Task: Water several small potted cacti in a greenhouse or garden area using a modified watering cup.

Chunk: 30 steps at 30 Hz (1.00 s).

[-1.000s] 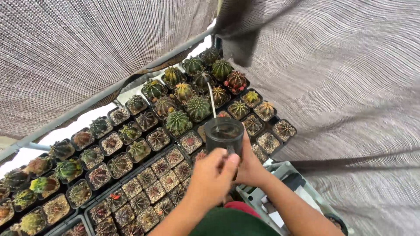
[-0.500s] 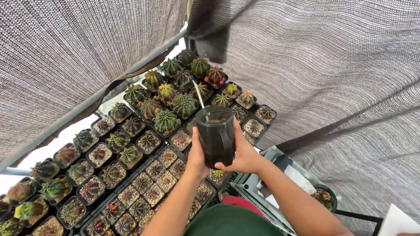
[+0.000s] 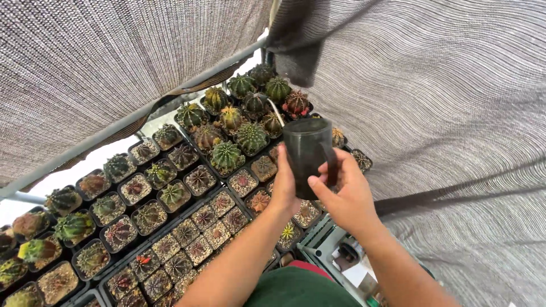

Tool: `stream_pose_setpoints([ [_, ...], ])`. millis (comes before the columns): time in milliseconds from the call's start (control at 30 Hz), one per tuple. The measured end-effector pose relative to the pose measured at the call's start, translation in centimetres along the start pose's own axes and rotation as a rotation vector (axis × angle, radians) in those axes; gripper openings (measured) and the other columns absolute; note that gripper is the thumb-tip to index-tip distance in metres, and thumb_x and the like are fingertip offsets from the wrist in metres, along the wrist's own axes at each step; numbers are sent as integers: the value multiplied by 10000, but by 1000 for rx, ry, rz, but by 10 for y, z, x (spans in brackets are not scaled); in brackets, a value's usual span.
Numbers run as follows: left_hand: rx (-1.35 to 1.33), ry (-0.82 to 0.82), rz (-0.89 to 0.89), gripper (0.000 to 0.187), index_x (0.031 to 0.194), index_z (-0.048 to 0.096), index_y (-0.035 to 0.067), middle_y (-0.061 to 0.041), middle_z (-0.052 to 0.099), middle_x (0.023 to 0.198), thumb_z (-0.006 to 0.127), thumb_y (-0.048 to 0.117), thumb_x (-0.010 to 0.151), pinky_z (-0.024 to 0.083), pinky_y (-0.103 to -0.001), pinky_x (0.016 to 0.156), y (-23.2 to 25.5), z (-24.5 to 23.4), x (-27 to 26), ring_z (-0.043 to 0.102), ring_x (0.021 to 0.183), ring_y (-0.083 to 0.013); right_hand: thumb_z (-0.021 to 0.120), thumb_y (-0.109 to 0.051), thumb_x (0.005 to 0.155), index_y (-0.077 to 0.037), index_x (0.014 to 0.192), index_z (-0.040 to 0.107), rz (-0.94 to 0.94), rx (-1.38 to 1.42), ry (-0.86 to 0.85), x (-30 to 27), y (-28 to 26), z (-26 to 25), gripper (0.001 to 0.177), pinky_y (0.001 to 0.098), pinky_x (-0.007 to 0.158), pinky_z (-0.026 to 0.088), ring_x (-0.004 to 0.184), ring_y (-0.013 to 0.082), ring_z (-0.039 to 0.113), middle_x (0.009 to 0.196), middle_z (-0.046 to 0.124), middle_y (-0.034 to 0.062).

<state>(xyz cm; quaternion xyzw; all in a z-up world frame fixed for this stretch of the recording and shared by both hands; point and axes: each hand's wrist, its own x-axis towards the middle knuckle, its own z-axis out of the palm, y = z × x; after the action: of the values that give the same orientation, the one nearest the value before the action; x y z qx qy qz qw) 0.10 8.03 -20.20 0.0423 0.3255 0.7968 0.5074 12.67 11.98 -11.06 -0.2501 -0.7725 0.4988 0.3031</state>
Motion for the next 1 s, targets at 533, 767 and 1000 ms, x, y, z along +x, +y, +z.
stream_pose_setpoints([
  [533,-91,41,-162,740,1396,559,190,-28,659,1331,198,708,1012,495,-421,1044,-12,61,66,630,1228,-222,847,-128,786,-33,1194,567,53,-340,197,97,-16,-37,504,247,535,416,585,74,452,679,461,-27],
  [767,-58,56,-159,757,1430,516,189,-30,630,1372,218,724,985,497,-443,1045,-9,83,79,614,1256,-229,853,-118,776,-39,1163,579,41,-355,166,119,-18,-57,480,236,543,392,584,57,431,666,447,-36],
  [1000,-90,38,-195,840,1423,525,129,-74,629,1371,206,765,976,521,-450,1021,-9,83,80,615,1260,-266,854,-112,781,-40,1125,592,10,-336,125,125,-29,-59,438,223,570,403,619,47,430,699,449,-45],
])
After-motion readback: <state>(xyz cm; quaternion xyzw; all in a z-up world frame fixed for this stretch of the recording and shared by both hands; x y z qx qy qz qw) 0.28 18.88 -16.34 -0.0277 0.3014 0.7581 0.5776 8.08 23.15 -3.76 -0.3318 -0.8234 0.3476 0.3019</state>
